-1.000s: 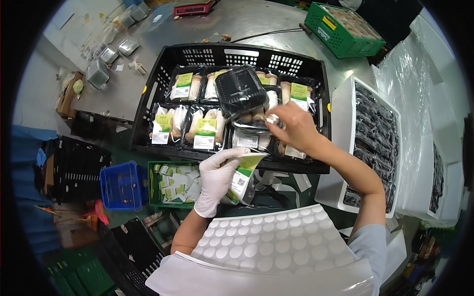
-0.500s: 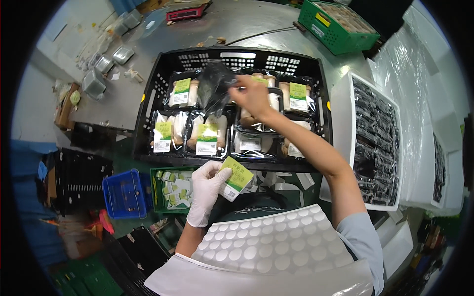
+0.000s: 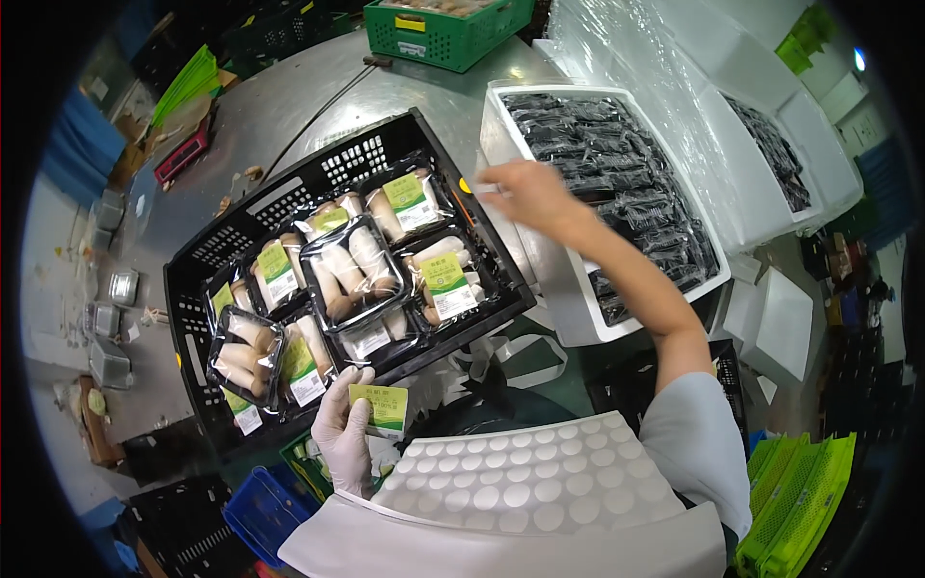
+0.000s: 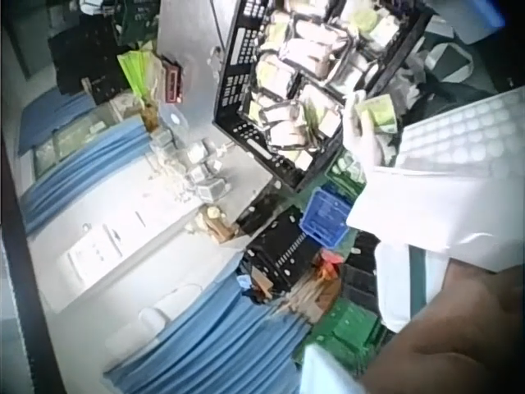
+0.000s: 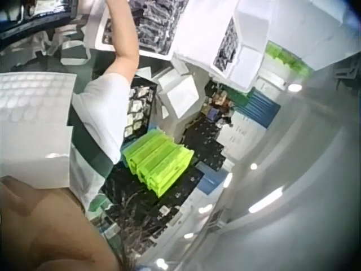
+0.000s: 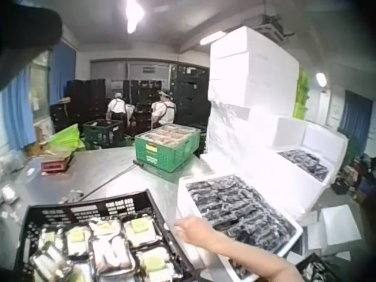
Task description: The person packs trays of mushrooms into a foam container and applies labels and stickers to the mushroom packages by hand.
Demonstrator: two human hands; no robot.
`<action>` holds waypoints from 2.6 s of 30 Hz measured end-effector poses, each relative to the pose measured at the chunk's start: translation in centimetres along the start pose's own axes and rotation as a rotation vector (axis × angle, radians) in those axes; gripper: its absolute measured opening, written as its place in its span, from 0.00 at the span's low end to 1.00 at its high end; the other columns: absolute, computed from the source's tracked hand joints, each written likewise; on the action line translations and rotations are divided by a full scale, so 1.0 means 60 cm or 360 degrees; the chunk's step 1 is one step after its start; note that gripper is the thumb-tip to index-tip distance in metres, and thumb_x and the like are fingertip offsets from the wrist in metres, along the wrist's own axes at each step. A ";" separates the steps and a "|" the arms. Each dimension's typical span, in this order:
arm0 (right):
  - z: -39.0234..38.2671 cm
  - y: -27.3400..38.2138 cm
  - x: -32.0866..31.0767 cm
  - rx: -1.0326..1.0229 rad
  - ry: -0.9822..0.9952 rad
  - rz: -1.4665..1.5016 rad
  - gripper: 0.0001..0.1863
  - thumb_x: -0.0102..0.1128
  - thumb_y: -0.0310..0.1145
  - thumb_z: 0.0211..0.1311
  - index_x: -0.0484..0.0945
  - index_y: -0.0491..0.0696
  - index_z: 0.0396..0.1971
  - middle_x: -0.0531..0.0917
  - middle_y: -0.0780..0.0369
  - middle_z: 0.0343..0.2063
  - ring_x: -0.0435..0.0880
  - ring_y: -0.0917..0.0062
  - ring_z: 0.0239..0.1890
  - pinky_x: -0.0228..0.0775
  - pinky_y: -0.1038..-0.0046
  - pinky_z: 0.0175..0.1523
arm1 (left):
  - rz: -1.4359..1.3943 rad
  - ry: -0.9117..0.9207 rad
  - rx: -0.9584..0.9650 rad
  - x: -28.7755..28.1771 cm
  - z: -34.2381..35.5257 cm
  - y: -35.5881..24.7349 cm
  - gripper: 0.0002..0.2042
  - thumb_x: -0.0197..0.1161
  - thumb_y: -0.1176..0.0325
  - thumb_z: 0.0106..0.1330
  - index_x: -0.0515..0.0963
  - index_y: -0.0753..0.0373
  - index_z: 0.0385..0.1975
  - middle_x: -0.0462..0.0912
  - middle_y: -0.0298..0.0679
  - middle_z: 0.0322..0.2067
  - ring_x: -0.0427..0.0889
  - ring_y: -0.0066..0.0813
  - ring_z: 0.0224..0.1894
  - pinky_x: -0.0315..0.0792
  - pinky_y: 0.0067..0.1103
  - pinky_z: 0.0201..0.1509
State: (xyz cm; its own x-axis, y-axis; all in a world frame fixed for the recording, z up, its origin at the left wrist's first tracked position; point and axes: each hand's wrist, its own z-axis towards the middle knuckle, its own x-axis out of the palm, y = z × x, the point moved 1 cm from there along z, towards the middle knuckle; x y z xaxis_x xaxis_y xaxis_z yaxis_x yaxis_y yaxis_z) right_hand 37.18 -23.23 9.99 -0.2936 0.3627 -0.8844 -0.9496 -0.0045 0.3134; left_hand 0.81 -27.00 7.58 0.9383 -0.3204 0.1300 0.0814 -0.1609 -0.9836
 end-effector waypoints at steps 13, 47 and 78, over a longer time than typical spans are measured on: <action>-0.148 -0.189 -0.056 0.0152 0.0216 -0.0661 0.14 0.61 0.31 0.26 0.76 0.50 0.22 0.79 0.61 0.22 0.78 0.65 0.34 0.69 0.63 0.35 | 0.0919 0.0901 -0.0569 -0.032 0.121 0.039 0.04 0.61 0.77 0.54 0.73 0.66 0.26 0.74 0.30 0.22 0.69 0.14 0.25 0.64 0.13 0.28; -0.077 0.101 0.072 -0.0501 -0.0060 0.1551 0.09 0.55 0.36 0.54 0.80 0.47 0.26 0.81 0.64 0.24 0.77 0.78 0.24 0.70 0.73 0.30 | 0.0748 0.0944 -0.0004 0.210 0.169 0.053 0.07 0.59 0.76 0.58 0.73 0.68 0.36 0.76 0.31 0.24 0.71 0.14 0.27 0.65 0.13 0.28; 0.086 0.162 0.077 -0.0563 0.0884 0.0661 0.21 0.65 0.50 0.48 0.77 0.45 0.29 0.82 0.62 0.24 0.80 0.74 0.26 0.72 0.74 0.31 | -0.0051 -0.0351 0.0139 0.026 0.024 -0.022 0.21 0.54 0.82 0.60 0.65 0.71 0.55 0.75 0.44 0.48 0.76 0.23 0.46 0.68 0.16 0.50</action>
State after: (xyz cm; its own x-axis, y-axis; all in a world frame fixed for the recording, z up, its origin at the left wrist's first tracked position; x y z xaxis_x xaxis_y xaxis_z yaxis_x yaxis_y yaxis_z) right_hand 27.17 -16.77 10.73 -0.5560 -0.2533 -0.7916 -0.7010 -0.3688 0.6104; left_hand 2.68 -25.93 8.89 0.9848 -0.1029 0.1401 0.1318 -0.0834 -0.9878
